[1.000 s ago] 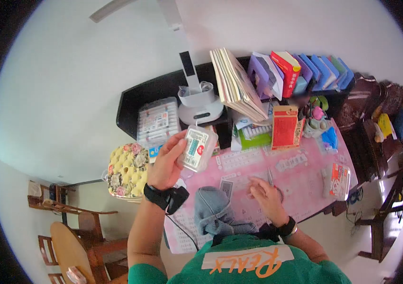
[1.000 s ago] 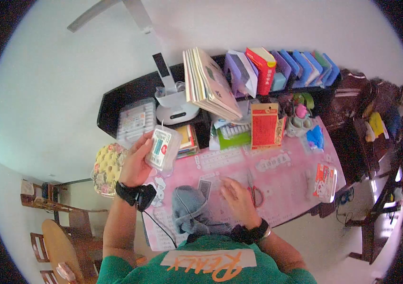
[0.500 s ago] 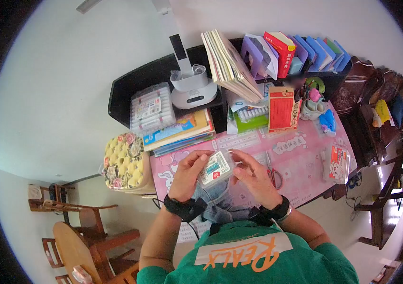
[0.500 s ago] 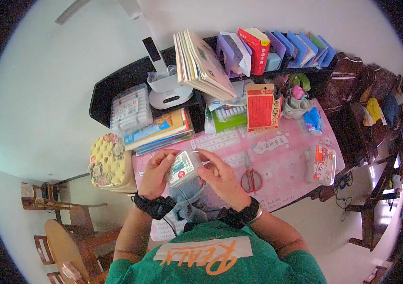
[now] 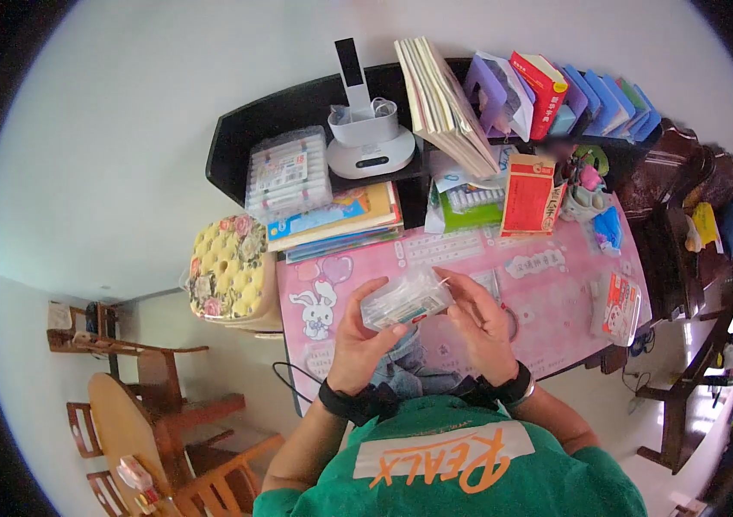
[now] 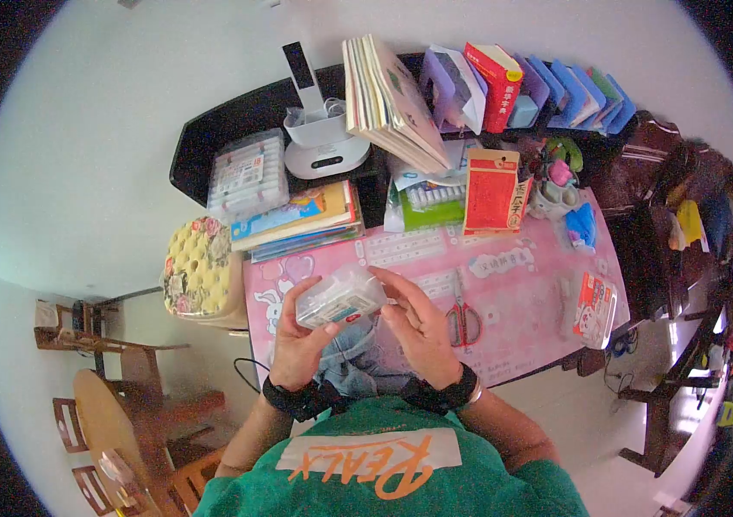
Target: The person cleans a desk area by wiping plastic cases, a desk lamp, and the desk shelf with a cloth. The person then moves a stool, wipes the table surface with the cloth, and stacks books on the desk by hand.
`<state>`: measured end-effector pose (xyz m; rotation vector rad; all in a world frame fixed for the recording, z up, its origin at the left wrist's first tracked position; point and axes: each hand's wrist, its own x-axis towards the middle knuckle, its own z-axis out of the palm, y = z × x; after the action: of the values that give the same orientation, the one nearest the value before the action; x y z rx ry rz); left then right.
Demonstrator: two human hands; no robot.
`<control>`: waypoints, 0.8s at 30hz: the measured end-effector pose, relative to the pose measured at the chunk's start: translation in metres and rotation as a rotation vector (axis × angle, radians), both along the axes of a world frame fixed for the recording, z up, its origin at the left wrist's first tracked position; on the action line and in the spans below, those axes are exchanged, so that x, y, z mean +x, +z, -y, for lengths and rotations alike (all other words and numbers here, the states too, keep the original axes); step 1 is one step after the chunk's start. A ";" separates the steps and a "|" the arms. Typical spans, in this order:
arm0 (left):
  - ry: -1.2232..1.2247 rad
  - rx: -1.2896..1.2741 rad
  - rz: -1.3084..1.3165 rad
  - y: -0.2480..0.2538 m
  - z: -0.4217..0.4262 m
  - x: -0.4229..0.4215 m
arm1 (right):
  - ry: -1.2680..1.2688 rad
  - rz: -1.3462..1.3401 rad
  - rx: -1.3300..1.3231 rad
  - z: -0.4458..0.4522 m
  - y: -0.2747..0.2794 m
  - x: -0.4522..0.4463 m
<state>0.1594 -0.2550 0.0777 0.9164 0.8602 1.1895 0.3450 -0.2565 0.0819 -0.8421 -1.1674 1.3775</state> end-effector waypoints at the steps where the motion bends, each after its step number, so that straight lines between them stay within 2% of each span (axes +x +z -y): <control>1: 0.006 0.007 -0.019 0.002 0.000 0.000 | 0.001 0.008 0.004 0.000 0.002 0.000; 7: 0.060 0.092 -0.108 0.006 0.001 0.004 | -0.032 0.126 0.124 -0.002 0.000 -0.001; 13: 0.041 0.096 -0.109 0.007 0.003 0.006 | -0.067 0.094 0.130 -0.001 0.003 -0.003; 16: 0.039 0.093 -0.106 0.009 0.003 0.007 | -0.061 0.266 0.187 -0.003 0.001 0.002; 20: 0.029 0.059 -0.064 0.010 0.004 0.008 | -0.062 0.363 0.250 -0.004 0.006 0.002; 22: 0.028 0.055 -0.068 0.012 0.006 0.008 | -0.057 0.381 0.248 -0.004 0.007 0.002; 24: 0.034 0.049 -0.103 0.015 0.007 0.009 | -0.087 0.218 0.157 -0.002 0.005 -0.002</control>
<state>0.1681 -0.2619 0.0924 1.0131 0.9363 1.2052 0.3425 -0.2546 0.0872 -0.9351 -1.3705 1.1280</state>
